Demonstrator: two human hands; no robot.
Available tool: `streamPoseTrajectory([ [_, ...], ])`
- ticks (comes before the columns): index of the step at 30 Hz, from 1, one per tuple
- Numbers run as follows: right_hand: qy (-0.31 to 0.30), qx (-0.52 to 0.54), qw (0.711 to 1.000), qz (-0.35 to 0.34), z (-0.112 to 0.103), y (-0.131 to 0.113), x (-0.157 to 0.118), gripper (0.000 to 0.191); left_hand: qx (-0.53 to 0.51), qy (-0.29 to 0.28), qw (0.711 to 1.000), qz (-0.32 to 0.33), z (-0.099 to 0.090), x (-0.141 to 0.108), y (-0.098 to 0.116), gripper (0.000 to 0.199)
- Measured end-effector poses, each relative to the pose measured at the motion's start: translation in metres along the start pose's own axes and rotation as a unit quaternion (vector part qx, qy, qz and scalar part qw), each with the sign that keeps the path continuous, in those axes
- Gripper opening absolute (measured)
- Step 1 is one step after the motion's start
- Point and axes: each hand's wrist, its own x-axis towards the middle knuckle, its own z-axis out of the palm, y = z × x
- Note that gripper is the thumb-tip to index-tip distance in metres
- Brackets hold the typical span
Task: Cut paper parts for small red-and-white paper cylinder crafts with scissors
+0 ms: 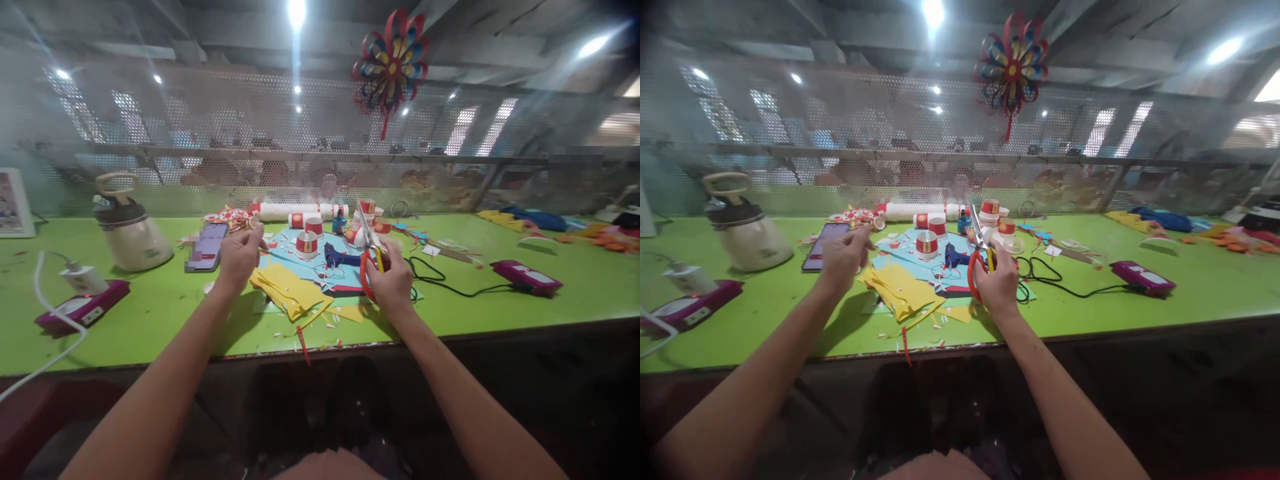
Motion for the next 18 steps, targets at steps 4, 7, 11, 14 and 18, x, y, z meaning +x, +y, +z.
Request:
streamPoseTrajectory([
  [4,-0.041,-0.014,0.999,-0.022,0.000,0.000,-0.002,0.041,0.051,-0.071,0.995,0.046,0.019,-0.011,-0.006,0.046],
  [7,-0.117,-0.018,0.991,-0.056,0.000,-0.004,-0.006,0.031,0.092,-0.125,0.985,0.074,0.022,-0.020,-0.014,0.042],
  [11,-0.240,-0.030,0.965,-0.103,0.001,-0.012,-0.012,0.026,0.149,-0.198,0.962,0.117,0.023,-0.024,-0.018,0.035],
  [14,-0.305,-0.059,0.943,-0.116,0.002,-0.015,-0.015,0.026,0.167,-0.240,0.946,0.143,0.024,-0.023,-0.018,0.026],
  [18,-0.354,-0.107,0.923,-0.110,0.002,-0.013,-0.014,0.027,0.168,-0.297,0.925,0.165,0.025,-0.023,-0.017,0.023],
])
